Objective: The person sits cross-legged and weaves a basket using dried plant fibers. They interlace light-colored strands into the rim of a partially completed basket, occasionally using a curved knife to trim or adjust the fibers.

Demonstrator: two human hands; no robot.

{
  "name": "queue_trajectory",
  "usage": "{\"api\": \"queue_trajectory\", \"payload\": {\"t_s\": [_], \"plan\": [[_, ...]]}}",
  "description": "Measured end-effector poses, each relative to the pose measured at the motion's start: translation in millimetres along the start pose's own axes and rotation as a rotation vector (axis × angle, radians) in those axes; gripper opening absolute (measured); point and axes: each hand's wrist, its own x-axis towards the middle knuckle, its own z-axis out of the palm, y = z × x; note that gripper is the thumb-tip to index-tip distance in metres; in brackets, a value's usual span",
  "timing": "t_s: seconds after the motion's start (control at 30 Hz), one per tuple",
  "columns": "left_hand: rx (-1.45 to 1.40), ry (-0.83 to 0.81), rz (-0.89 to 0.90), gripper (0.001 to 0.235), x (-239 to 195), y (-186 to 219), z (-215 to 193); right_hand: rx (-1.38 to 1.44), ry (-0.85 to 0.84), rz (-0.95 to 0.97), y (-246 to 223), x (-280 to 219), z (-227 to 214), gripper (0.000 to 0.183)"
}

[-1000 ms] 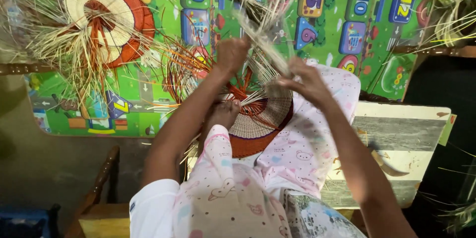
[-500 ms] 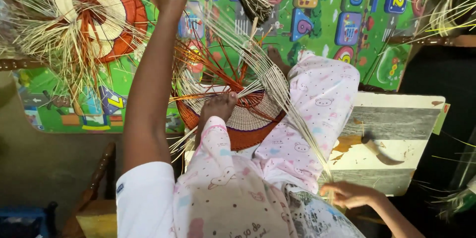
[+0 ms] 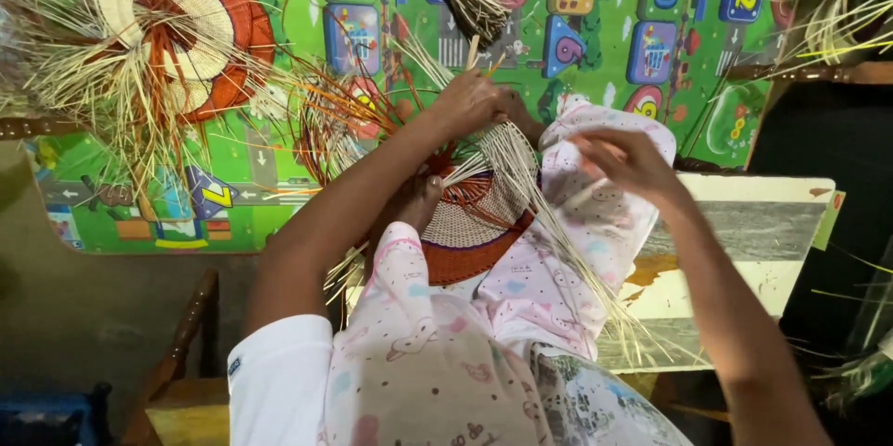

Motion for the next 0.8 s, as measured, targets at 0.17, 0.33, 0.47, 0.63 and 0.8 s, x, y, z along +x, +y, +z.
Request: {"api": "queue_trajectory", "payload": {"t_s": [0.17, 0.33, 0.47, 0.63, 0.8], "plan": [[0.242, 0.179, 0.132, 0.023, 13, 26, -38, 0.061, -0.081, 0.192, 31, 66, 48, 0.03], [0.397, 0.108, 0.026, 0.018, 10, 38, -50, 0.425, -0.103, 0.401, 73, 89, 77, 0.02], [0.233, 0.187, 0.087, 0.011, 11, 54, -87, 0.397, 0.065, 0.254, 148, 113, 22, 0.013], [0.173, 0.244, 0.052, 0.002, -15, 65, -105, 0.53, 0.311, 0.375, 158, 101, -49, 0.013], [0.17, 0.297, -0.185, 0.007, -60, 78, -117, 0.713, 0.229, 0.242, 126, 63, -26, 0.02]]}}
